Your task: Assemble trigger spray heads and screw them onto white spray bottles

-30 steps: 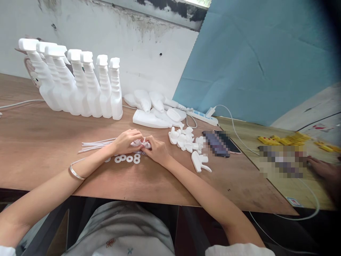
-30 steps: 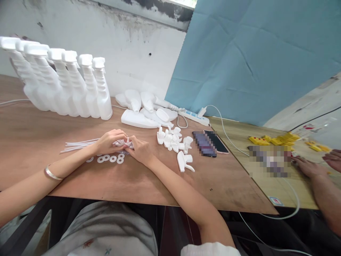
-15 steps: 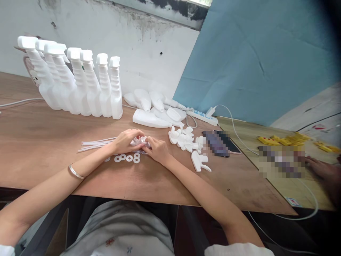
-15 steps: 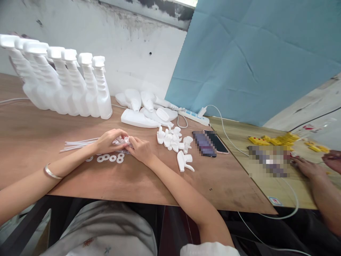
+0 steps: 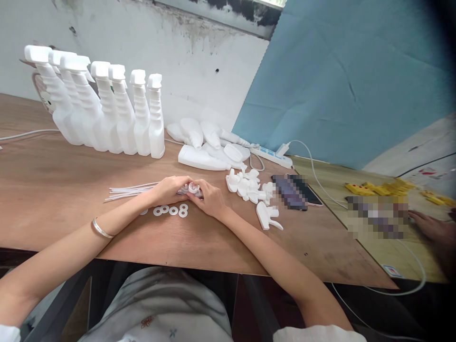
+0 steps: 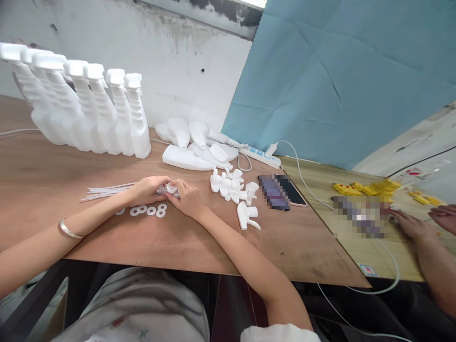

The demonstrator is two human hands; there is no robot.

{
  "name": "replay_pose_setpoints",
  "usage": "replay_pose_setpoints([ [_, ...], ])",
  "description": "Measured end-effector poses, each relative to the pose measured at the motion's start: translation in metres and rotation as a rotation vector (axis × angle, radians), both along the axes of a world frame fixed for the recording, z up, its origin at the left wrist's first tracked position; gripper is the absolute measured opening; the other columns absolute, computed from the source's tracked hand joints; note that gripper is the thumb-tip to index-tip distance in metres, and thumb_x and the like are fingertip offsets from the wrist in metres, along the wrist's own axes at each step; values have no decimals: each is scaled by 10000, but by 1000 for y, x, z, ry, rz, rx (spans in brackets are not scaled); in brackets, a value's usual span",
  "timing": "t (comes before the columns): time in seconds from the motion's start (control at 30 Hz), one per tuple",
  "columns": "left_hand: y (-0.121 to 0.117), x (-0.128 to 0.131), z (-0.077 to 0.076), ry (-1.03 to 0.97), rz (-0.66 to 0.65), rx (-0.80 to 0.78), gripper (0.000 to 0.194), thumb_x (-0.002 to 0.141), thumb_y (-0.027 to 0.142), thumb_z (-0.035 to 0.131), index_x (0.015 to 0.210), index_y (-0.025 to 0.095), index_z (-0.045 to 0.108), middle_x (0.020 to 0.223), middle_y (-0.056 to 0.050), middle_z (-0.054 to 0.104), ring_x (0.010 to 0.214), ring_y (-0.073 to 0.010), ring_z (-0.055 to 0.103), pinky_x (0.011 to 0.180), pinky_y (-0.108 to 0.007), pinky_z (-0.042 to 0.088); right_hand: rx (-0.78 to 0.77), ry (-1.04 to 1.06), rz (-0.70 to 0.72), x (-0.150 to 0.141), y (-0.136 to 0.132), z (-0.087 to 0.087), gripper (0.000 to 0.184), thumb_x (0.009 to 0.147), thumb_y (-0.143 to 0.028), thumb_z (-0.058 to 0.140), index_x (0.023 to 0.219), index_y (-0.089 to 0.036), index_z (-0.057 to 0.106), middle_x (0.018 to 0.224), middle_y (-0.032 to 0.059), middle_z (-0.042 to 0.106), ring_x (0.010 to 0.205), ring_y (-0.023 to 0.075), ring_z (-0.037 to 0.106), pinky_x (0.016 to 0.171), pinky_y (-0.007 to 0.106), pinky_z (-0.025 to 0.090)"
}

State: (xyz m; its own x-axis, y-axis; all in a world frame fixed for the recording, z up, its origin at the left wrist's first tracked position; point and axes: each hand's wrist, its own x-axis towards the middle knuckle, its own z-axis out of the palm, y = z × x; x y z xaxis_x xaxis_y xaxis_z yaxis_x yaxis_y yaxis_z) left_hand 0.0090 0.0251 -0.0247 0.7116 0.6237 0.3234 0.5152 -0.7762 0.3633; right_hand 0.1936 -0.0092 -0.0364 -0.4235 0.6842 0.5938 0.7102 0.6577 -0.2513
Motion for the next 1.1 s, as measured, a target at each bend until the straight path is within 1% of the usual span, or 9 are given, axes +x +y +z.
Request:
replay_pose_setpoints([
  [0.13, -2, 0, 2, 8, -14, -4, 275, 785, 308, 518, 1030, 191, 473, 944, -35, 623, 842, -191, 599, 698, -262, 423, 3, -28, -8, 0, 0, 0, 217, 838, -378, 502, 933, -183, 511, 888, 36, 652, 740, 159, 620, 605, 235, 403],
  [0.27, -2, 0, 4, 10, -10, -13, 271, 781, 286, 523, 1026, 183, 474, 949, -40, 621, 845, -192, 597, 700, -265, 425, 58, -100, -57, -1, 2, -1, 247, 843, -412, 489, 924, -183, 530, 863, 31, 653, 734, 154, 619, 582, 230, 368],
  [0.37, -1, 0, 2, 10, -14, -13, 286, 779, 286, 526, 1038, 178, 471, 950, -41, 617, 850, -192, 596, 713, -268, 427, 82, -122, -87, -4, 3, 0, 263, 851, -434, 474, 877, -180, 536, 814, 22, 649, 691, 138, 610, 557, 227, 337],
  [0.57, 0, 1, 0, 14, 5, -11, 291, 784, 315, 521, 1038, 182, 472, 925, -37, 621, 830, -200, 601, 698, -274, 426, 58, -160, -145, -10, 4, 4, 247, 870, -407, 449, 826, -178, 531, 771, 18, 639, 607, 118, 583, 497, 231, 275],
  [0.7, -1, 1, 2, 22, 16, 2, 251, 784, 306, 504, 998, 178, 481, 890, -42, 623, 796, -201, 604, 672, -273, 427, 81, -190, -147, -10, 5, 3, 236, 870, -396, 449, 837, -179, 535, 779, 27, 635, 632, 126, 590, 514, 227, 302],
  [0.87, 0, 0, 1, 22, 15, 27, 278, 772, 312, 514, 1015, 181, 480, 905, -48, 625, 811, -207, 608, 680, -274, 431, 128, -119, -125, -6, 3, -2, 291, 855, -440, 467, 963, -174, 515, 801, 48, 647, 711, 153, 613, 603, 232, 369],
  [0.93, 0, 0, 1, 25, 11, 27, 273, 772, 307, 515, 1013, 185, 480, 904, -44, 626, 813, -203, 609, 681, -270, 432, 147, -115, -125, -5, 2, -2, 288, 860, -447, 455, 935, -177, 521, 766, 44, 640, 697, 155, 609, 606, 238, 369],
  [1.0, 0, 0, 1, 25, 8, 17, 260, 776, 300, 510, 1008, 186, 482, 903, -41, 629, 815, -199, 610, 685, -269, 433, 164, -140, -125, -4, 1, -2, 278, 869, -443, 439, 858, -181, 532, 732, 37, 625, 663, 151, 597, 587, 241, 357],
  [1.1, -1, 0, 2, 19, 10, 0, 260, 781, 307, 506, 1007, 181, 486, 903, -41, 631, 810, -195, 611, 684, -269, 436, 171, -165, -120, -4, 1, -2, 279, 880, -428, 422, 805, -186, 539, 723, 34, 607, 637, 139, 578, 565, 239, 339],
])
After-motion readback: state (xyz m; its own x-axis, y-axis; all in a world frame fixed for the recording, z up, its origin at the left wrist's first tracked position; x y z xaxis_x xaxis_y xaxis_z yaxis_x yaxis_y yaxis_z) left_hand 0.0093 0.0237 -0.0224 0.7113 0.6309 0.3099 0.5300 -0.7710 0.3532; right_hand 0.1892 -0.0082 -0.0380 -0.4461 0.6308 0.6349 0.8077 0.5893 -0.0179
